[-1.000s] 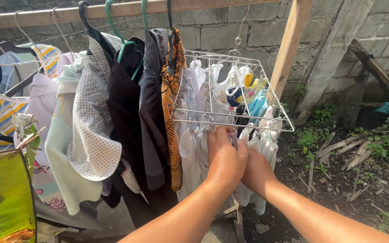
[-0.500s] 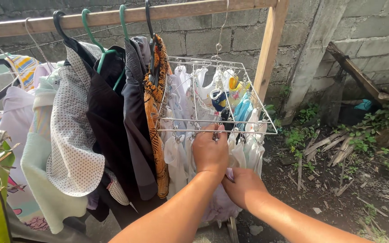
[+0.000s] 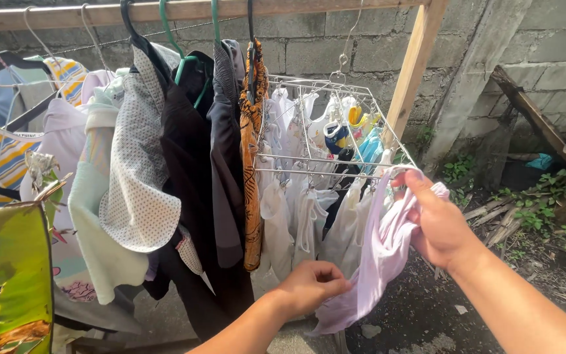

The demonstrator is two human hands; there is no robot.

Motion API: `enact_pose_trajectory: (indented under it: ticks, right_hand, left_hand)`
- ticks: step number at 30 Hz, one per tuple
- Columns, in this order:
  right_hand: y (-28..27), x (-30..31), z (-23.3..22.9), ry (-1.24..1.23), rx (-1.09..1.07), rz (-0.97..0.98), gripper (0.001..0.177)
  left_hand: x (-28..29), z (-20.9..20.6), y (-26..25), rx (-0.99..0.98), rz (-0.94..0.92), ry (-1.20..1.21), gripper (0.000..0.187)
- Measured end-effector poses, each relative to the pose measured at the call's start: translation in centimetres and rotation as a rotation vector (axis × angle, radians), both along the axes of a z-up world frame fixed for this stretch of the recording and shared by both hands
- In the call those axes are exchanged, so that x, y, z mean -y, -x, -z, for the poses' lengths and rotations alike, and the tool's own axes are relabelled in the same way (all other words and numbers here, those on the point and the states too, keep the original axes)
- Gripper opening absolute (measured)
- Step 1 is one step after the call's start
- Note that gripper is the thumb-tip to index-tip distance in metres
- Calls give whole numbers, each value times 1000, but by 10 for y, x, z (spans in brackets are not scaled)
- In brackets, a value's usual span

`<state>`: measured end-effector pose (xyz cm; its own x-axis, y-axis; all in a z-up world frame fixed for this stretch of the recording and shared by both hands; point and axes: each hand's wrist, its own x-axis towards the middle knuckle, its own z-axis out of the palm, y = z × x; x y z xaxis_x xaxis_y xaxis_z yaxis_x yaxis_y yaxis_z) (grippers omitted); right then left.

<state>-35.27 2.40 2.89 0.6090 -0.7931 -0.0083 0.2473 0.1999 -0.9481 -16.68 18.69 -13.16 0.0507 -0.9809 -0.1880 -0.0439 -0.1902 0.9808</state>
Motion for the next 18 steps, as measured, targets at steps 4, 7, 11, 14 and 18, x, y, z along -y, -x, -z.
enact_pose_trajectory:
  ticks: [4,7,11,14,18]
  right_hand:
    - [0,-44,-39,-38,-55,-20,39]
    - [1,-53,-43,-31,-75,-34,44]
    - [44,4,-14,97,-243,178,59]
    - [71,21,17,-10,-310,302,65]
    - [57,-41,42,-373,17,437,70]
  left_hand:
    - [-16,-72,22,-85,-66,64,42]
    - [-9,-90,36,76,34,197,46]
    - [-6,-76,16,21,-48,156,36]
    - [-22,-87,5,33,-113,93,35]
    - [-22,-87,18,-232,-178,108,33]
